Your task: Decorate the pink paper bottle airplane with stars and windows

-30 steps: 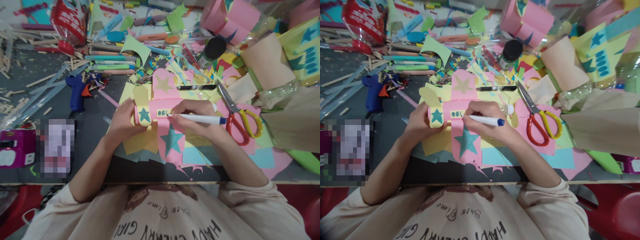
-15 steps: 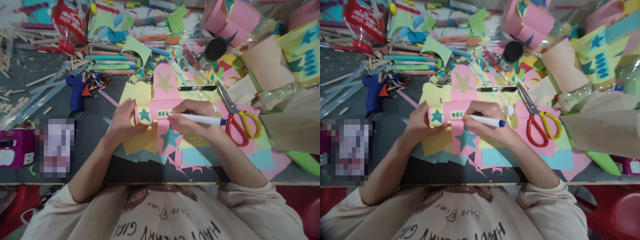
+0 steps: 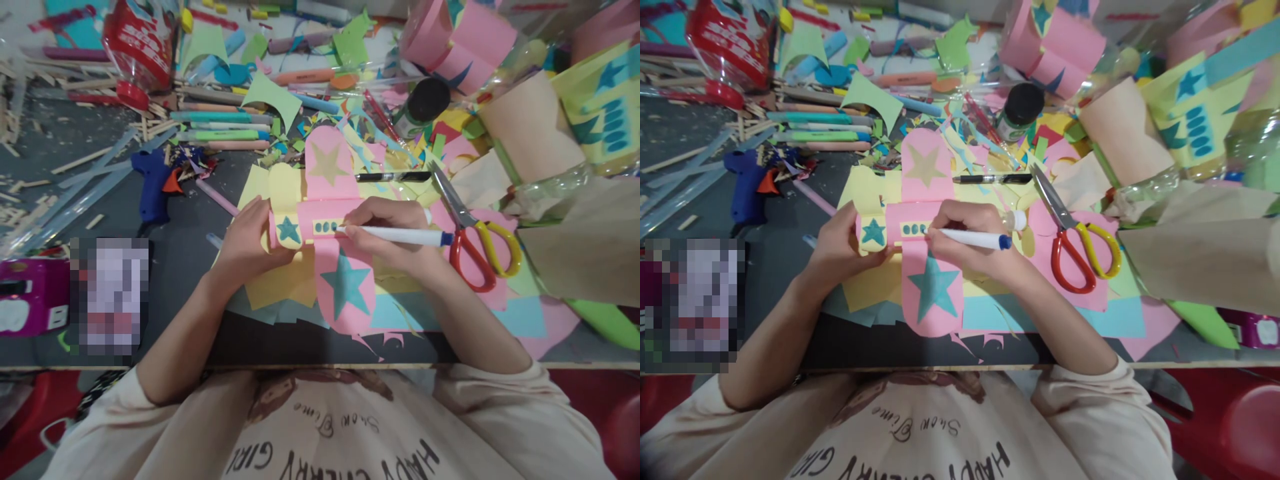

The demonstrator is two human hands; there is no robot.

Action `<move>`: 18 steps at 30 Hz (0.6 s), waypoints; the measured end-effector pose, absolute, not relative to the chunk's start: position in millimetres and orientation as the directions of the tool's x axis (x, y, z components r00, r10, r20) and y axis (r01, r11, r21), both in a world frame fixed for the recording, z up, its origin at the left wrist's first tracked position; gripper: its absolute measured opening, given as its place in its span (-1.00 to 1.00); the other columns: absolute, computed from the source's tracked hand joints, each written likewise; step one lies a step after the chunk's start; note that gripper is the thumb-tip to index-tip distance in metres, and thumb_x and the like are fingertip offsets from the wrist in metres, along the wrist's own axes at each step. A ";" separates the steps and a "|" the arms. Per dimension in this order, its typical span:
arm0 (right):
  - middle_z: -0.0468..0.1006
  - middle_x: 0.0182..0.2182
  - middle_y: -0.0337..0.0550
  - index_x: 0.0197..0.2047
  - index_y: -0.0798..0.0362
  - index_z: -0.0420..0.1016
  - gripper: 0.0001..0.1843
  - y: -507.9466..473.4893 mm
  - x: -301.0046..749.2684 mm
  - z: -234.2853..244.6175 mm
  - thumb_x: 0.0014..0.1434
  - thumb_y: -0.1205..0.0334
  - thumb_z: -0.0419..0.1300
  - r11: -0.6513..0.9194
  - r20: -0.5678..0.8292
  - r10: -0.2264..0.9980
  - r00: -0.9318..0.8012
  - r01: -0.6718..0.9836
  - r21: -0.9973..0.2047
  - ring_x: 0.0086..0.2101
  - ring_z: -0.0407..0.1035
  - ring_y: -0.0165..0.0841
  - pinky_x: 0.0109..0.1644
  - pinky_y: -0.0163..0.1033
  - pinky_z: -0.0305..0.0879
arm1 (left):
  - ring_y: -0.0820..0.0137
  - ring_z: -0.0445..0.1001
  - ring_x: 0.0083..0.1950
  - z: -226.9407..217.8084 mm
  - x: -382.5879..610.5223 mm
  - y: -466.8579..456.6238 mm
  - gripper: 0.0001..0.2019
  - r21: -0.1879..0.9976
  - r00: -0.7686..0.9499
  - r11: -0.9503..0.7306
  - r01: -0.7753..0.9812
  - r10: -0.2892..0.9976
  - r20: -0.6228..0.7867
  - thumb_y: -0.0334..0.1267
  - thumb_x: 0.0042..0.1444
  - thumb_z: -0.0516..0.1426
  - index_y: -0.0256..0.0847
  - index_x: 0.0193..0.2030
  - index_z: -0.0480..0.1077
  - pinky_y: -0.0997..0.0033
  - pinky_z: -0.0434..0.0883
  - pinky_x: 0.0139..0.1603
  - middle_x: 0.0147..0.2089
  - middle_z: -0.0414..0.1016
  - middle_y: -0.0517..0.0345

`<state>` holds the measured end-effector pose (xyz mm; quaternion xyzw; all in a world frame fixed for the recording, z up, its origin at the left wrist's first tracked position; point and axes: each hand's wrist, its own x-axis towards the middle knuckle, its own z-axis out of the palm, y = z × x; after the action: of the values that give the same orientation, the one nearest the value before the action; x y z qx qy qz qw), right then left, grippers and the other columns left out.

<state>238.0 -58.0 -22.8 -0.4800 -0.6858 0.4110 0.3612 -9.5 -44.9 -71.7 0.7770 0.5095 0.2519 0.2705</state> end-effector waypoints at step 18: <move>0.48 -0.57 -0.28 -0.52 0.00 0.40 -0.79 -56.5 242.6 -24.3 0.11 0.23 0.27 0.206 0.150 0.973 -0.176 0.364 -0.908 -0.49 0.34 -0.39 -0.41 -0.26 0.23 | 0.12 0.51 -0.10 -69.6 -12.4 -44.1 -0.63 0.638 0.314 -0.287 0.714 0.946 0.074 -0.11 -0.13 0.29 -0.12 -0.19 0.31 0.14 0.50 -0.05 -0.19 0.48 0.10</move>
<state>242.6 -56.5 -24.3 -0.5019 -0.6658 0.3807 0.3998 -12.4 -44.1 -69.6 0.7694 0.5396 0.2273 0.2554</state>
